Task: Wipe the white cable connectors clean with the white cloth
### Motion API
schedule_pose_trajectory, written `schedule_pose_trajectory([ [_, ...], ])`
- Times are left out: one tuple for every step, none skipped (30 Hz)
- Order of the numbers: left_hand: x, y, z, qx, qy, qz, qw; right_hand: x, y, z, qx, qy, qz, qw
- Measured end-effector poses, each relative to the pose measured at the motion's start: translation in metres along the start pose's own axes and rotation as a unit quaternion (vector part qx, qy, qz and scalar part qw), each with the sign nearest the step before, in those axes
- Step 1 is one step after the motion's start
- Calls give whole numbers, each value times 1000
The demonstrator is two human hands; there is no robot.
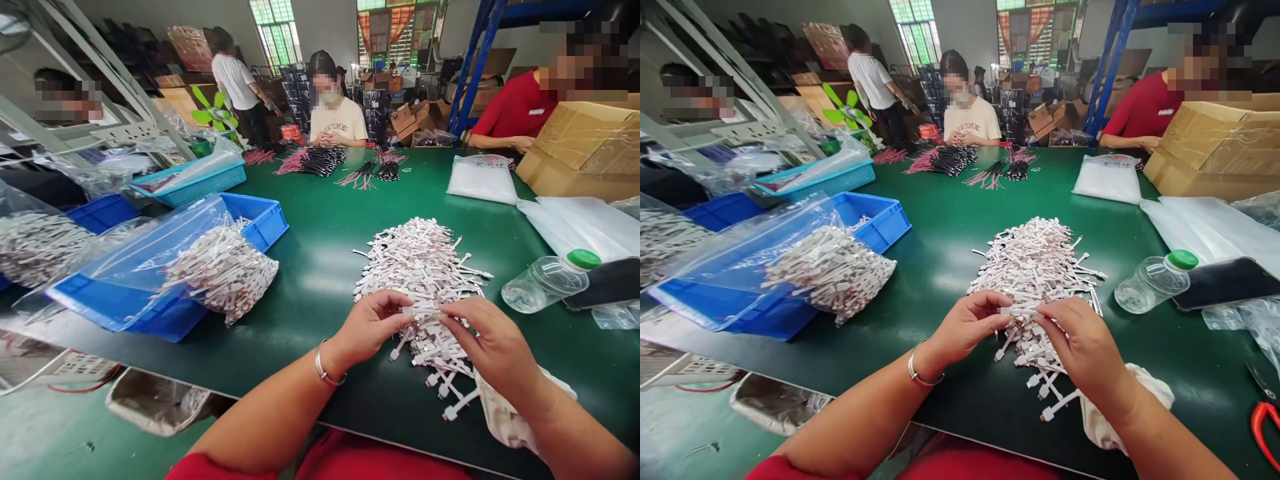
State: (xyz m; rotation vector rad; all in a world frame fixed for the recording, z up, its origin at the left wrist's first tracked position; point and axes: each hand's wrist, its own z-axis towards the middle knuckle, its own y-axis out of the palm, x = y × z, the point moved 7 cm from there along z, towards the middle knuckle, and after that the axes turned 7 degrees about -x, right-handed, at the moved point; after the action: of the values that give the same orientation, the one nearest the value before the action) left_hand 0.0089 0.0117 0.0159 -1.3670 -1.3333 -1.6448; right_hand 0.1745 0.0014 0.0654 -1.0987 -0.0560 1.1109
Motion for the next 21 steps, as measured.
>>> schedule_pose_trajectory([
  [0,1,0,0,-4,1,1000,0,0,0,-3,2,1,1000],
  [1,1,0,0,-8,4,1000,0,0,-1,-5,5,1,1000],
  [2,1,-1,-2,-12,8,1000,-1,0,-1,-6,7,2,1000],
  [3,1,-1,-4,-14,12,1000,-1,-1,-1,-6,9,3,1000],
  [4,1,-1,-6,-16,17,1000,-1,-1,-1,-6,10,4,1000],
  [5,2,-1,-9,-17,22,1000,-1,-1,-1,-8,11,5,1000],
  [6,2,-1,-14,-20,28,999,-2,-1,-1,-13,13,8,1000],
  [6,2,-1,-20,-22,34,999,-2,0,0,-19,18,12,1000],
  [6,3,-1,-25,-25,38,999,-2,1,0,-28,24,18,999],
  [5,3,-1,-28,-27,38,998,-2,3,1,-37,33,26,998],
  [3,3,-1,-27,-31,35,999,-2,5,2,-46,43,35,997],
  [1,2,-1,-22,-36,29,999,-3,7,2,-56,53,43,996],
  [-1,1,-1,-11,-41,21,999,-4,10,3,-65,62,51,995],
  [-3,0,-2,6,-47,13,999,-5,12,3,-73,69,60,993],
  [-5,-2,-3,25,-51,7,998,-7,15,3,-82,72,68,992],
  [-6,-4,-4,45,-52,2,998,-9,17,3,-91,73,75,990],
  [-7,-5,-4,61,-50,-2,997,-11,21,3,-102,69,83,989],
  [-7,-6,-4,74,-46,-7,996,-14,24,3,-113,59,90,988],
  [-7,-8,-4,84,-41,-13,996,-16,27,3,-122,45,91,987],
  [-6,-9,-4,92,-36,-21,995,-18,30,3,-130,28,83,988],
  [-5,-11,-4,101,-30,-32,994,-20,32,2,-135,9,64,989],
])
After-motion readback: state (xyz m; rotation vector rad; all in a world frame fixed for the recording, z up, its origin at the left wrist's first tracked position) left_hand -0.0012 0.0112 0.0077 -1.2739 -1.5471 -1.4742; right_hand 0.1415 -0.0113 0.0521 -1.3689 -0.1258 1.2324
